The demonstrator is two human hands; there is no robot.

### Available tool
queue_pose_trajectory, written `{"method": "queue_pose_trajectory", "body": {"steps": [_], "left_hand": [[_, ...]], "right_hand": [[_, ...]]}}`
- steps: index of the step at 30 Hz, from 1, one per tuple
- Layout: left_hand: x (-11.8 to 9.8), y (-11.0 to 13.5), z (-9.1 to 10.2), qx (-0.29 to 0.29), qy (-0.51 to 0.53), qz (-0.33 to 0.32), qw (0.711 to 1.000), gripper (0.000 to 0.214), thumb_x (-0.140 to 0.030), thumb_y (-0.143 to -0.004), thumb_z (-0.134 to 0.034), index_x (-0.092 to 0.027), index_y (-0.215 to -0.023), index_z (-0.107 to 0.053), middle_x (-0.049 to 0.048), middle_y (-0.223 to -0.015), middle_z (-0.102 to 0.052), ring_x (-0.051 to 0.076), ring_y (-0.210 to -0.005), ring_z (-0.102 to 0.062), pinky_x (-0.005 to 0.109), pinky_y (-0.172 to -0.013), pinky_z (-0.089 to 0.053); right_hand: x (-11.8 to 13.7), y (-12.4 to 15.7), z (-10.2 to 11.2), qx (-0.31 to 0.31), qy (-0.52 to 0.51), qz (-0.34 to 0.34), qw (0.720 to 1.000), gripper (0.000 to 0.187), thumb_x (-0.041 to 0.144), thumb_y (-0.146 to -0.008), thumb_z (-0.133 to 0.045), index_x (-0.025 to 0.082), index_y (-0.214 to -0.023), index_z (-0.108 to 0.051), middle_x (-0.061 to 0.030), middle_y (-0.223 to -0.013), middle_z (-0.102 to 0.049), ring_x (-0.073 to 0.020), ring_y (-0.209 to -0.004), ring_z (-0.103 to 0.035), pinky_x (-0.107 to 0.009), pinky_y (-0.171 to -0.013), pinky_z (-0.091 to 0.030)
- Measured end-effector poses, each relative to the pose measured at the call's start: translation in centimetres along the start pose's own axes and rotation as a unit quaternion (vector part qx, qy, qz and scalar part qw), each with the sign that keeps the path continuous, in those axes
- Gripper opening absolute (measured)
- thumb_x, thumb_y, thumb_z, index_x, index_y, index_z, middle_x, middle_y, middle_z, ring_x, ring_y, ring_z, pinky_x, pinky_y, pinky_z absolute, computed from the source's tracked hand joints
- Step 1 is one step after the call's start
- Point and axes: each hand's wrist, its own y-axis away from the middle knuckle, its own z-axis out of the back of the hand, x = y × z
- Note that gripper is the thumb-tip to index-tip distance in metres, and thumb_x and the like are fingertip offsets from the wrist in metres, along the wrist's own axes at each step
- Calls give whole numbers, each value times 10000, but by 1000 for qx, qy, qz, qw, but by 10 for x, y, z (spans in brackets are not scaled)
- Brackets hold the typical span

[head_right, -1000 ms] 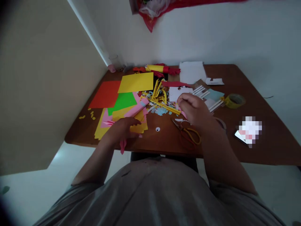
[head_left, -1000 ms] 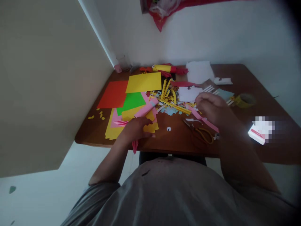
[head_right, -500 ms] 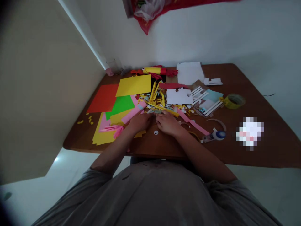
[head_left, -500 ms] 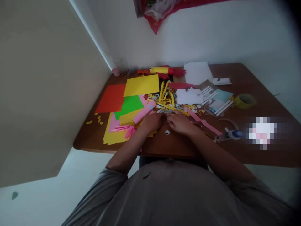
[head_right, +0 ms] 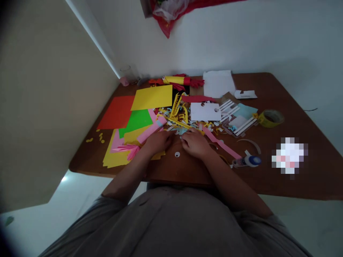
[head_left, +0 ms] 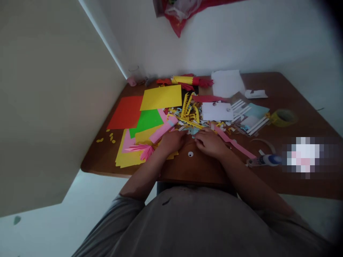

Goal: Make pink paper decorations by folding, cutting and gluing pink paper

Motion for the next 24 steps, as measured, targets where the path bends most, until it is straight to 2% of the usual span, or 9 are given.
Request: {"method": "queue_pose_trajectory", "body": {"steps": [3, 8, 11, 13, 16, 19, 22, 24], "left_hand": [[1, 4, 3, 3, 5, -5, 1000, 494, -361, -1126, -502, -320, -1584, -682, 134, -1292, -831, 331, -1129, -793, 417, -947, -583], [2, 22, 4, 13, 32, -58, 998, 412, -401, -1133, -500, -319, -1404, -800, 103, -1283, -839, 320, -1146, -788, 396, -956, -579], [0, 34, -1, 16, 36, -90, 995, 434, -337, -1114, -517, -306, -1482, -746, 108, -1378, -801, 315, -1211, -766, 405, -1008, -578], [-1, 41, -5, 24, 28, -92, 995, 480, -313, -1099, -533, -298, -1550, -696, 128, -1398, -781, 323, -1204, -762, 427, -1019, -579], [-2, 49, -10, 37, 10, -84, 996, 515, -307, -1091, -544, -288, -1593, -658, 152, -1349, -780, 339, -1194, -752, 454, -1024, -575], [-2, 54, -14, 32, 3, -84, 996, 508, -328, -1114, -513, -276, -1600, -649, 162, -1341, -771, 347, -1216, -737, 470, -1037, -565], [0, 58, -17, 17, 5, -94, 995, 499, -349, -1136, -478, -279, -1600, -647, 149, -1322, -767, 334, -1188, -734, 462, -1016, -564], [0, 60, -19, 13, 4, -103, 995, 486, -348, -1136, -482, -289, -1584, -662, 130, -1275, -772, 321, -1150, -733, 450, -997, -560]], "right_hand": [[0, 0, -2, -17, 10, -21, 1000, 241, 222, -1067, -546, 196, -957, -759, -148, -1033, -796, -338, -1089, -627, -437, -1038, -432], [-1, 0, -5, -26, -1, -33, 999, 243, 227, -1074, -542, 191, -975, -761, -152, -1073, -803, -346, -1111, -642, -456, -1068, -445], [-4, 1, -5, -37, -29, -21, 999, 234, 212, -1071, -543, 198, -995, -764, -147, -1102, -816, -336, -1118, -657, -465, -1097, -446], [-5, 2, -5, -38, -56, 12, 998, 236, 209, -1076, -542, 200, -1005, -768, -145, -1186, -827, -328, -1154, -660, -469, -1123, -442], [-5, 2, -6, -3, -95, 67, 993, 238, 222, -1077, -561, 206, -1016, -790, -134, -1249, -832, -320, -1208, -654, -457, -1110, -458], [-6, 2, -9, 24, -92, 57, 994, 247, 217, -1065, -571, 212, -1010, -812, -123, -1227, -845, -315, -1179, -660, -451, -1076, -472], [-8, 2, -10, -16, -72, 30, 997, 238, 192, -1043, -576, 205, -983, -806, -132, -1345, -827, -331, -1161, -655, -478, -1076, -473], [-10, 3, -11, -32, -86, 50, 995, 210, 168, -1016, -596, 208, -958, -794, -129, -1349, -827, -334, -1162, -652, -481, -1070, -478]]}}
